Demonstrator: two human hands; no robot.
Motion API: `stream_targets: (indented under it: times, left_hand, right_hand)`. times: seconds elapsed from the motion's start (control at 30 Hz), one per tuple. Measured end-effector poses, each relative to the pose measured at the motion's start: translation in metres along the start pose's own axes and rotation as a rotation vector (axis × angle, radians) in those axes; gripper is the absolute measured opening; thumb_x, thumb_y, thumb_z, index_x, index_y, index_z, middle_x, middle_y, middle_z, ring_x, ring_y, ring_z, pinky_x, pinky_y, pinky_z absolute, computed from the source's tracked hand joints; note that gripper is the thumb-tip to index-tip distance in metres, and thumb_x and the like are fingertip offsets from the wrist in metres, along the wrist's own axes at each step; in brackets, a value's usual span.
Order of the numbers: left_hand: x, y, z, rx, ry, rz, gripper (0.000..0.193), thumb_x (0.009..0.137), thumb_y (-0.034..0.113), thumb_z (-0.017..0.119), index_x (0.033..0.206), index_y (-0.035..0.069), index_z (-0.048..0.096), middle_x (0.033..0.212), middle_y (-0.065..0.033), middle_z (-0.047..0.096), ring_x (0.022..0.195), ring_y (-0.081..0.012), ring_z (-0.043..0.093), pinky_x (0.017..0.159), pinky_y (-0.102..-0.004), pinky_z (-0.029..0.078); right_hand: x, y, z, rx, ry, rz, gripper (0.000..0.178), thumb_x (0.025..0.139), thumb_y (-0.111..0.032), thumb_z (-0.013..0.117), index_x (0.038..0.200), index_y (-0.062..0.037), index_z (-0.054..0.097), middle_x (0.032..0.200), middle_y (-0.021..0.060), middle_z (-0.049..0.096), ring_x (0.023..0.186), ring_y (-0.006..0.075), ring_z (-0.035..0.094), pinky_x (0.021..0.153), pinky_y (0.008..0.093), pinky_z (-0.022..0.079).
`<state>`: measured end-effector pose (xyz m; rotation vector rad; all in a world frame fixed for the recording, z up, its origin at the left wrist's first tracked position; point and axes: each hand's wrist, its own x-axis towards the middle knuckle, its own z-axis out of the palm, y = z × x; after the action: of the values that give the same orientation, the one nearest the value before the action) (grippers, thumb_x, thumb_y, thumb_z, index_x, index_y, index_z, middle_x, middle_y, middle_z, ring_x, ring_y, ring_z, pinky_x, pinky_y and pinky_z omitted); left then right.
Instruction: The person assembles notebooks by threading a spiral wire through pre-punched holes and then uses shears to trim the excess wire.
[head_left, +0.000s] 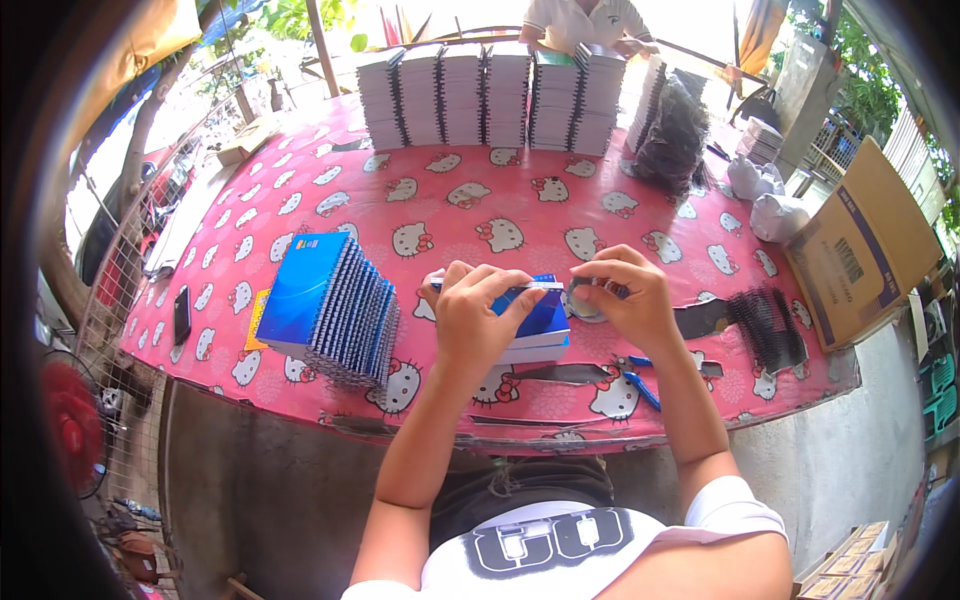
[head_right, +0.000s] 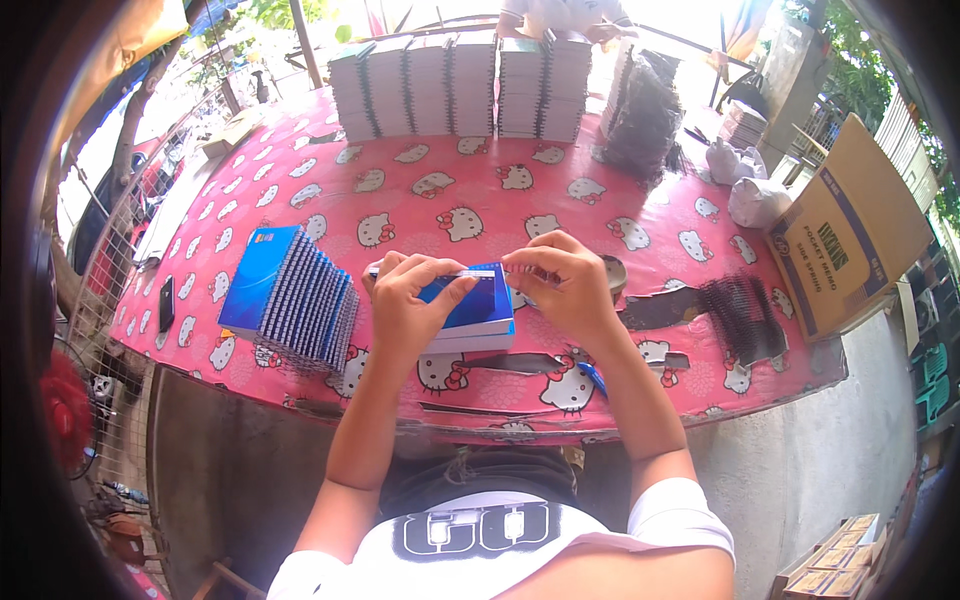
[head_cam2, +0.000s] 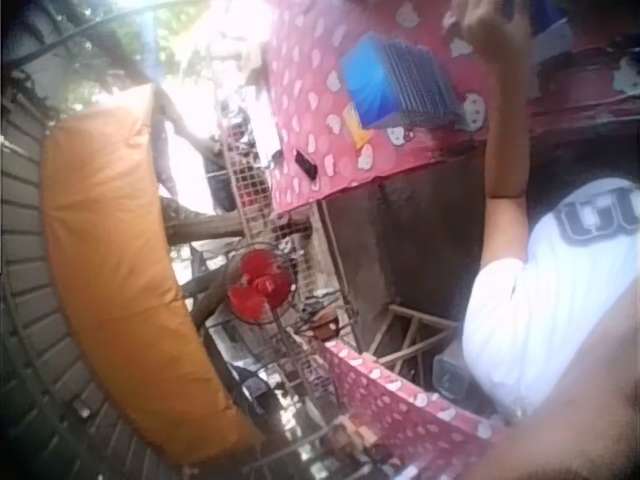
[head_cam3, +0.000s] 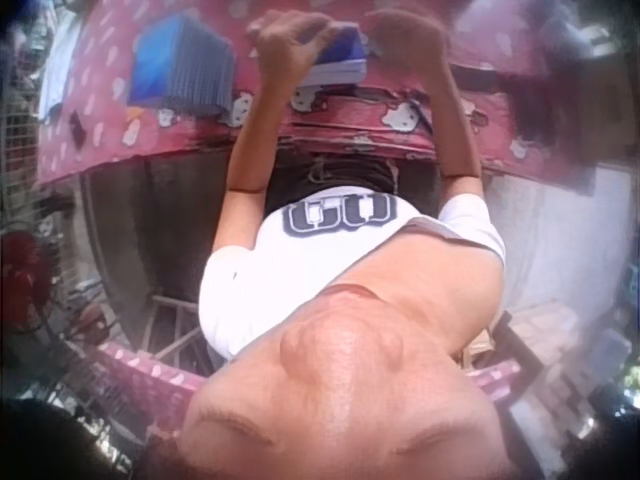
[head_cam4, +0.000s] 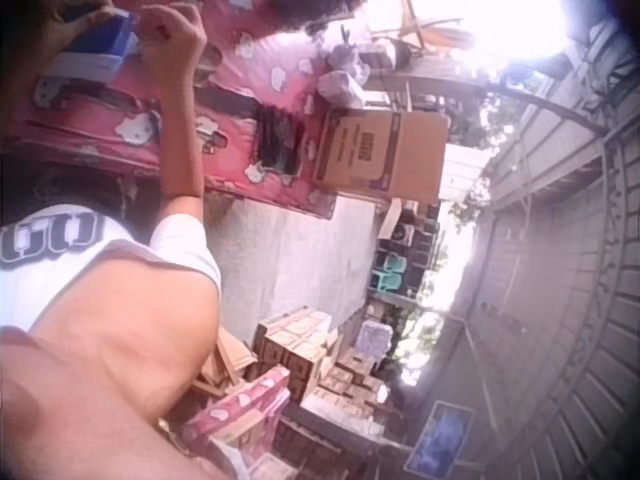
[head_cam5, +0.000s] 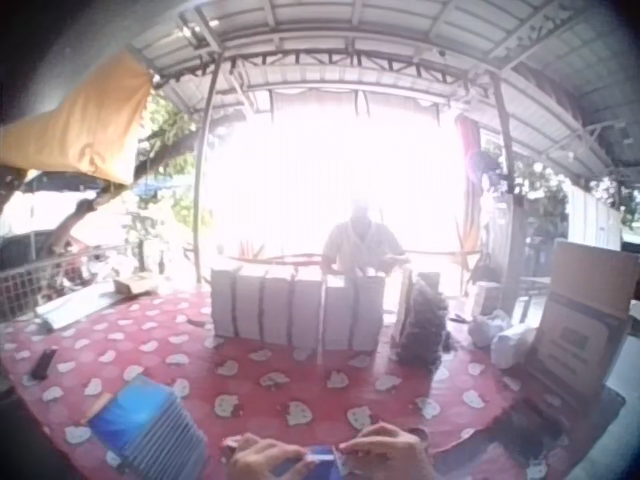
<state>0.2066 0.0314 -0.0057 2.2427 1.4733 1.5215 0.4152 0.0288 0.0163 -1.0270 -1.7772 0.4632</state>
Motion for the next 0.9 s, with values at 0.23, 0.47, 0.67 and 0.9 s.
stream_targets:
  times: [0.23, 0.47, 0.67, 0.9]
  left_hand:
    - [-0.001, 0.004, -0.003, 0.007, 0.017, 0.013, 0.022, 0.073, 0.028, 0.08, 0.085, 0.011, 0.075, 0.078, 0.0023, 0.069, 0.081, -0.0157, 0.055, 0.088, -0.035, 0.033]
    - [-0.001, 0.005, -0.002, 0.022, 0.032, 0.015, 0.02, 0.073, 0.029, 0.08, 0.085, 0.013, 0.075, 0.08, 0.0025, 0.069, 0.081, -0.0158, 0.056, 0.089, -0.0356, 0.032]
    - [-0.002, 0.004, -0.002, 0.01, 0.057, 0.011, 0.021, 0.071, 0.028, 0.081, 0.085, 0.014, 0.074, 0.079, 0.0021, 0.07, 0.08, -0.016, 0.057, 0.087, -0.0348, 0.033]
    - [-0.003, 0.005, -0.004, 0.021, 0.045, 0.01, 0.02, 0.07, 0.026, 0.081, 0.083, 0.013, 0.073, 0.078, 0.0012, 0.069, 0.079, -0.0171, 0.057, 0.083, -0.0333, 0.035]
  right_hand:
    - [0.015, -0.001, 0.002, 0.054, -0.215, 0.029, 0.02, 0.078, 0.0, 0.072, 0.097, -0.0056, 0.074, 0.084, 0.0029, 0.065, 0.074, 0.0095, 0.06, 0.065, 0.0244, 0.048]
    - [0.027, 0.0, -0.007, 0.097, -0.493, 0.291, 0.026, 0.085, -0.002, 0.064, 0.11, -0.0068, 0.068, 0.081, 0.0074, 0.065, 0.075, 0.0143, 0.063, 0.064, 0.0289, 0.049]
    - [0.015, -0.005, 0.005, 0.048, -0.247, -0.037, 0.022, 0.083, -0.01, 0.067, 0.105, -0.0063, 0.066, 0.084, 0.0078, 0.061, 0.075, 0.0213, 0.061, 0.066, 0.0354, 0.05]
    - [0.016, -0.009, 0.012, -0.239, -0.234, -0.147, 0.02, 0.085, -0.02, 0.066, 0.097, -0.005, 0.06, 0.087, 0.0084, 0.059, 0.079, 0.0302, 0.062, 0.068, 0.0393, 0.05]
